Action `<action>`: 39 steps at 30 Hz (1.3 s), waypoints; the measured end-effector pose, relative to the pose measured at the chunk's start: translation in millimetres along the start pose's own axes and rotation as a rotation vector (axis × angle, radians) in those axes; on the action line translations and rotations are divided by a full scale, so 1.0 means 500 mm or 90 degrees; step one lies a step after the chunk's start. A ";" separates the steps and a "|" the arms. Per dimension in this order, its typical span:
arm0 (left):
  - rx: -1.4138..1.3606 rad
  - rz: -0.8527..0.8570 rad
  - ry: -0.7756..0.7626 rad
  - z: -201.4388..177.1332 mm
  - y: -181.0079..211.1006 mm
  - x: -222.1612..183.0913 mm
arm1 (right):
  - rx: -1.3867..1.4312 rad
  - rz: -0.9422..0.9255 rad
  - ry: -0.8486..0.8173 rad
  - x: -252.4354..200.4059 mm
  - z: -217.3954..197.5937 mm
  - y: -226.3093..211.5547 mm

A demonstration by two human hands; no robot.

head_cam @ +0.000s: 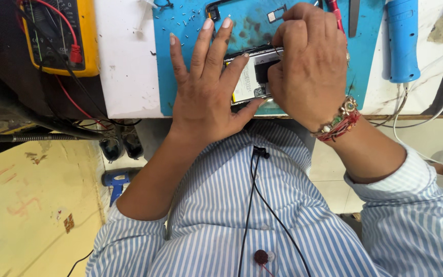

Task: The person uses a red screwdriver to remove screws from the back of a disassembled smartphone. They then use a pink plastic pry tool to separate the back cover from the phone's frame. The person lifts the back cover and removes a black adhesive sheet from the internal components.

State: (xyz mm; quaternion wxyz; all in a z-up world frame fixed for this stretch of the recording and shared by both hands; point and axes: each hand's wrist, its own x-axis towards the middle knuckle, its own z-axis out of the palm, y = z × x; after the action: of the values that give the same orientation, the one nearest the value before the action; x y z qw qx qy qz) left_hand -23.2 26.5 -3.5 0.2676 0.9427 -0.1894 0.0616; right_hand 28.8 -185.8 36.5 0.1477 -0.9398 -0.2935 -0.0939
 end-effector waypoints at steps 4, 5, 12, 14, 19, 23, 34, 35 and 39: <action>0.007 -0.007 -0.009 0.004 -0.002 -0.001 | -0.016 0.014 0.004 0.010 -0.015 0.017; 0.007 -0.007 -0.010 0.004 -0.004 -0.001 | 0.003 0.019 -0.001 0.012 -0.023 0.023; 0.011 -0.014 -0.012 0.009 -0.002 -0.004 | 0.064 0.045 -0.016 0.004 -0.036 0.018; 0.013 -0.013 -0.011 0.010 -0.004 -0.004 | 0.036 0.050 -0.012 0.006 -0.029 0.013; 0.016 -0.011 -0.009 0.013 -0.005 -0.006 | 0.047 0.065 -0.012 0.006 -0.025 0.015; 0.011 -0.008 -0.008 0.011 -0.006 -0.007 | 0.075 0.047 -0.003 -0.008 -0.029 0.016; 0.010 -0.007 -0.019 0.006 -0.006 -0.004 | 0.053 0.200 0.040 -0.062 -0.009 -0.037; 0.008 -0.008 -0.018 0.006 -0.006 -0.003 | 0.056 0.225 0.044 -0.062 -0.007 -0.033; 0.002 -0.006 -0.011 0.007 -0.004 -0.002 | 0.210 0.271 0.105 -0.077 0.000 -0.025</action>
State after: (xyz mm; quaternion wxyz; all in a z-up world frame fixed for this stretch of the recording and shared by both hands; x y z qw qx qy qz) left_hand -23.3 26.5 -7.6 0.2649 0.9445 -0.1868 0.0528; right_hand -9.6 -196.2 29.1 0.3385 -0.9327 -0.0875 -0.0880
